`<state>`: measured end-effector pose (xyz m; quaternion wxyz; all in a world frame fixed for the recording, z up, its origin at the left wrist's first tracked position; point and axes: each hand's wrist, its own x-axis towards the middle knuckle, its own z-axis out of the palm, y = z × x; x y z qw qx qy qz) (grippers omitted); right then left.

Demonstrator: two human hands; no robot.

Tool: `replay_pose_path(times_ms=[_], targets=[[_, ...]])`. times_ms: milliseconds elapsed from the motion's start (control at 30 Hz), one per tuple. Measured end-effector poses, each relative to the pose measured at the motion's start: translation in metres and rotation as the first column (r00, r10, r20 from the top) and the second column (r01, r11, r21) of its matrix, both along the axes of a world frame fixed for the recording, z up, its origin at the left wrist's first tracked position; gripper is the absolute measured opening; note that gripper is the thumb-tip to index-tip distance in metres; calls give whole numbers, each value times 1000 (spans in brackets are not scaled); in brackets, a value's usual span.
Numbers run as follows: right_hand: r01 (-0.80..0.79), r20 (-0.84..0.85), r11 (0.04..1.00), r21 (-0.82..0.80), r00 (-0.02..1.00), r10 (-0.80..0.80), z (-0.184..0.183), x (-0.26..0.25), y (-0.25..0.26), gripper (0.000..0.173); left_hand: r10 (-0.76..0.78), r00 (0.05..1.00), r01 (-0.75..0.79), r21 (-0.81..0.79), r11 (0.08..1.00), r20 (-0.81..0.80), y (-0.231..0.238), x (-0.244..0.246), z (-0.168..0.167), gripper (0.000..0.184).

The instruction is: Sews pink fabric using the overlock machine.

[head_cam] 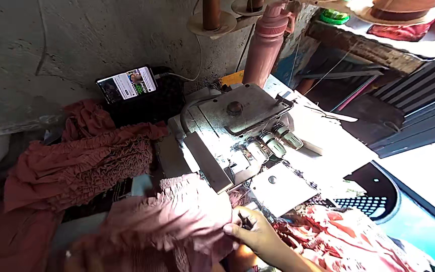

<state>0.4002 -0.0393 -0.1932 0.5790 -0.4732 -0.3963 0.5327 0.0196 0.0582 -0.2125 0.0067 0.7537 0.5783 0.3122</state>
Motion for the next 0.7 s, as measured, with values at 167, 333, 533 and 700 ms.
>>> replay_pose_path(times_ms=[167,333,533,700], targets=[[47,9,998,28,999,-48,-3,-10,0,8,-77,996,79,35,996,-47,48,104,77,47],[108,150,992,71,982,-117,-2,11,1,16,-414,910,401,217,890,17,10,200,82,33],[201,314,971,131,920,-233,3,13,19,25,-317,948,315,40,948,37,40,238,80,28],[274,369,939,207,867,-335,-2,11,24,25,-297,954,298,10,955,-26,41,236,85,23]])
